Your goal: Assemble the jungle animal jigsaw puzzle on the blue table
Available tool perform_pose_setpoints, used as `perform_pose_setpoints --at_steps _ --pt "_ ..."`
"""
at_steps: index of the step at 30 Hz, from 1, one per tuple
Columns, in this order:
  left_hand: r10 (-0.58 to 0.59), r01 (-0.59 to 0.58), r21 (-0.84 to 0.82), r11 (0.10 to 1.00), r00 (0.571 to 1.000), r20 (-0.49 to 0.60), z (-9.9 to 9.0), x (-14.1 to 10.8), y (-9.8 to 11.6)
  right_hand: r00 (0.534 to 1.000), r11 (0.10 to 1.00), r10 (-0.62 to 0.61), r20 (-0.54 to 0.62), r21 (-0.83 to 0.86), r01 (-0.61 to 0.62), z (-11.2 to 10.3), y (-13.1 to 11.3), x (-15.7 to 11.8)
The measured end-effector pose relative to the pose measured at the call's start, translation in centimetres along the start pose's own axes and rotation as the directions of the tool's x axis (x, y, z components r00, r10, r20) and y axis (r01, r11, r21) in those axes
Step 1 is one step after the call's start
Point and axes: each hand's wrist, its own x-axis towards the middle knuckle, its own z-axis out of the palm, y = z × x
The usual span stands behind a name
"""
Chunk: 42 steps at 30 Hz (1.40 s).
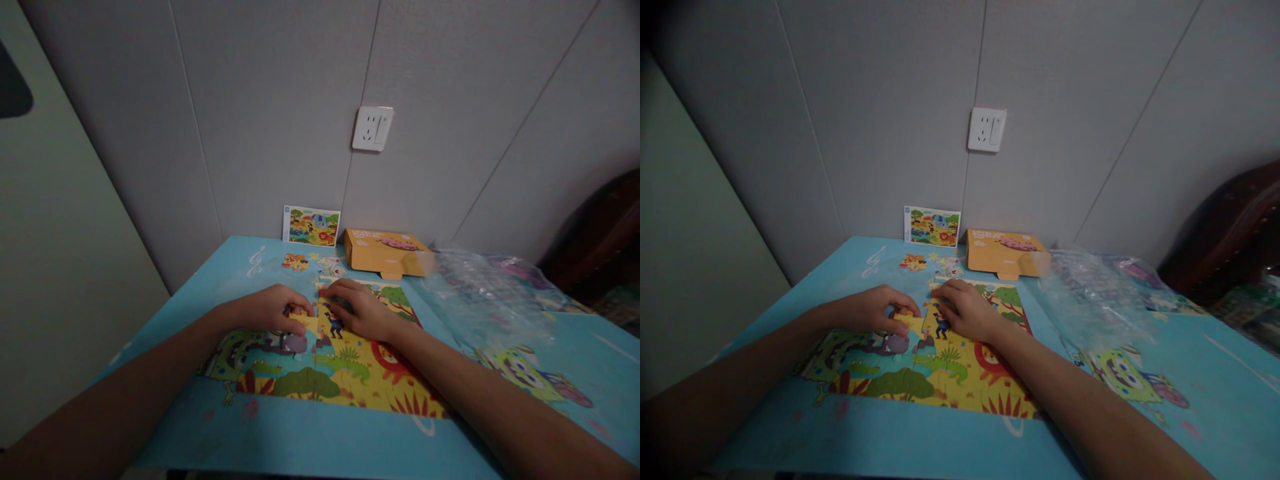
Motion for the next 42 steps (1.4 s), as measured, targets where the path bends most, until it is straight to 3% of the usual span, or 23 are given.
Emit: perform_pose_setpoints --at_steps 6,13,19,24,27,30,33,39,42 --pt "-0.025 0.034 0.119 0.992 0.997 -0.077 -0.1 0.0 -0.6 1.0 1.0 0.006 0.008 0.011 -0.006 -0.1 -0.1 0.0" --pt "0.03 -0.018 0.167 0.986 0.997 -0.066 0.3 0.0 -0.9 1.0 1.0 0.006 0.012 0.003 -0.006 0.1 0.1 0.0" --pt "0.074 -0.044 0.233 0.971 0.99 -0.124 0.6 0.2 -0.6 1.0 0.998 -0.006 -0.001 -0.058 0.006 0.0 0.1 0.0" --pt "0.081 -0.052 0.215 0.975 0.988 -0.129 0.9 0.2 -0.7 0.995 0.974 -0.093 -0.03 -0.211 0.085 -0.9 -1.5 0.2" --pt "0.092 -0.057 0.23 0.972 0.985 -0.147 1.1 0.3 -0.5 0.984 0.973 -0.163 -0.066 -0.174 0.15 -1.0 -3.2 0.2" --pt "0.096 -0.06 0.224 0.973 0.983 -0.154 1.2 0.3 -0.4 0.977 0.977 -0.204 0.069 -0.055 0.208 -0.6 -4.3 0.0" --pt "0.097 -0.06 0.214 0.975 0.981 -0.169 1.3 0.4 -0.5 0.955 0.984 -0.175 0.241 0.016 0.177 -0.1 -4.3 0.0" --pt "0.137 -0.092 0.211 0.973 0.968 -0.209 1.8 0.6 -1.1 0.955 0.991 -0.131 0.267 0.052 0.122 0.0 -3.8 0.0" --pt "0.131 -0.059 0.246 0.967 0.948 -0.289 2.0 1.2 -2.1 0.954 0.989 -0.149 0.259 0.038 0.144 0.0 -4.0 0.0"
